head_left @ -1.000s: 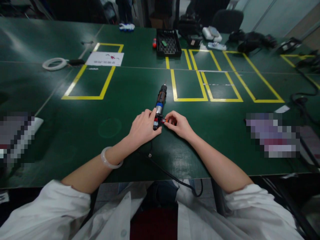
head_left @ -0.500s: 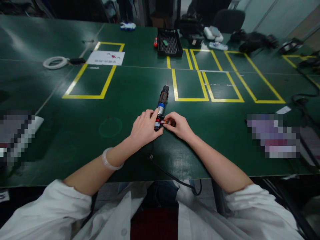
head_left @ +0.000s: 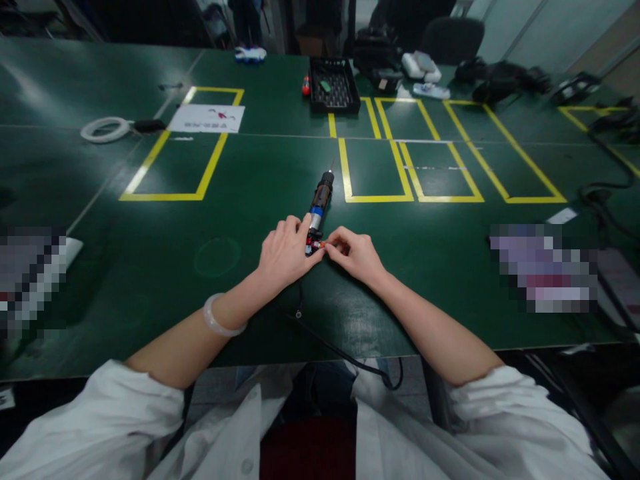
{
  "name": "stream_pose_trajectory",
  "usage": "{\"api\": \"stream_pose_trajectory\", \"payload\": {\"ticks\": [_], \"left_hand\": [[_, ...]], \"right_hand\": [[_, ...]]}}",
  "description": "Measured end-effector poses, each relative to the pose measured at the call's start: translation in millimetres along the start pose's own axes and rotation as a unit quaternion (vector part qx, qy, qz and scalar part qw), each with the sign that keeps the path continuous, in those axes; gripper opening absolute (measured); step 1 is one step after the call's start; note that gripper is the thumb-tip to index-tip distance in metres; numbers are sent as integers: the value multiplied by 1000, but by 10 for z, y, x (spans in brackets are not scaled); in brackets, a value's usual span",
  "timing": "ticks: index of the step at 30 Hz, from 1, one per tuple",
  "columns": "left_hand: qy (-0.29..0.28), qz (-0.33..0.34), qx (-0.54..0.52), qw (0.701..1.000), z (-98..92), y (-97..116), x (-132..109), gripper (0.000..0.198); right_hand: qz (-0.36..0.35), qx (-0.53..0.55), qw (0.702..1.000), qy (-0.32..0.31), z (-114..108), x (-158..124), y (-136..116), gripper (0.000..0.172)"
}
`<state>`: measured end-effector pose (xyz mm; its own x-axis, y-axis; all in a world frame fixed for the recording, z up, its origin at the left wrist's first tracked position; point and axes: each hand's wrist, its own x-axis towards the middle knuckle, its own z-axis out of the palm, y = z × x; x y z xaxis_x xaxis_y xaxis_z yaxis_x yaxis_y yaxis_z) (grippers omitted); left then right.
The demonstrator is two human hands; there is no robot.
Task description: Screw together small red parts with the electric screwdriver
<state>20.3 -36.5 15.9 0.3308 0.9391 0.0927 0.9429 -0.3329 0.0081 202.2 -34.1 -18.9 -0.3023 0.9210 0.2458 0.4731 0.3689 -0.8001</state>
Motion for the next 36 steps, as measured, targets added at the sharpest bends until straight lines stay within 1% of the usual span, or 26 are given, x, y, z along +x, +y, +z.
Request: {"api": "stream_pose_trajectory", "payload": {"ticks": [4,7,10,12,14,17,22,26,29,30,32,36], "left_hand": [[-11,1,5,1000,-4,-62,13,69],[-19,5,1,1000,-5,-167,10,70],[-26,0,1,1000,-5,-342,9,71],[-32,-12,6,999,-6,-507,16,72],[-37,-31,16,999,-11,-713,27,74],[-39,-66,32,997,-33,-1079,43,76],[-39,-115,51,991,-76,-1783,67,76],[-40,-156,73,984,-62,-2368,132,78],[-51,-183,96,977,-66,-2699,168,78],[-57,-191,100,975,-75,-2767,166,79],[-56,-199,103,973,-100,-2832,131,78],[15,-196,95,976,-128,-2766,8,68]], "right_hand": [[-10,29,999,-12,-6,6,18,10],[-14,44,999,-19,-25,12,34,12],[-9,57,998,-26,-48,17,47,13],[-5,63,998,-31,-58,20,54,13],[-1,67,997,-35,-62,21,58,12],[3,70,997,-35,-61,21,56,11],[7,79,996,-36,-52,19,40,9],[15,82,996,-39,-44,21,41,9],[17,86,995,-41,-37,25,55,10],[18,87,995,-41,-35,26,59,10],[18,90,995,-42,-31,30,66,10],[22,95,994,-42,-25,33,69,9]]}}
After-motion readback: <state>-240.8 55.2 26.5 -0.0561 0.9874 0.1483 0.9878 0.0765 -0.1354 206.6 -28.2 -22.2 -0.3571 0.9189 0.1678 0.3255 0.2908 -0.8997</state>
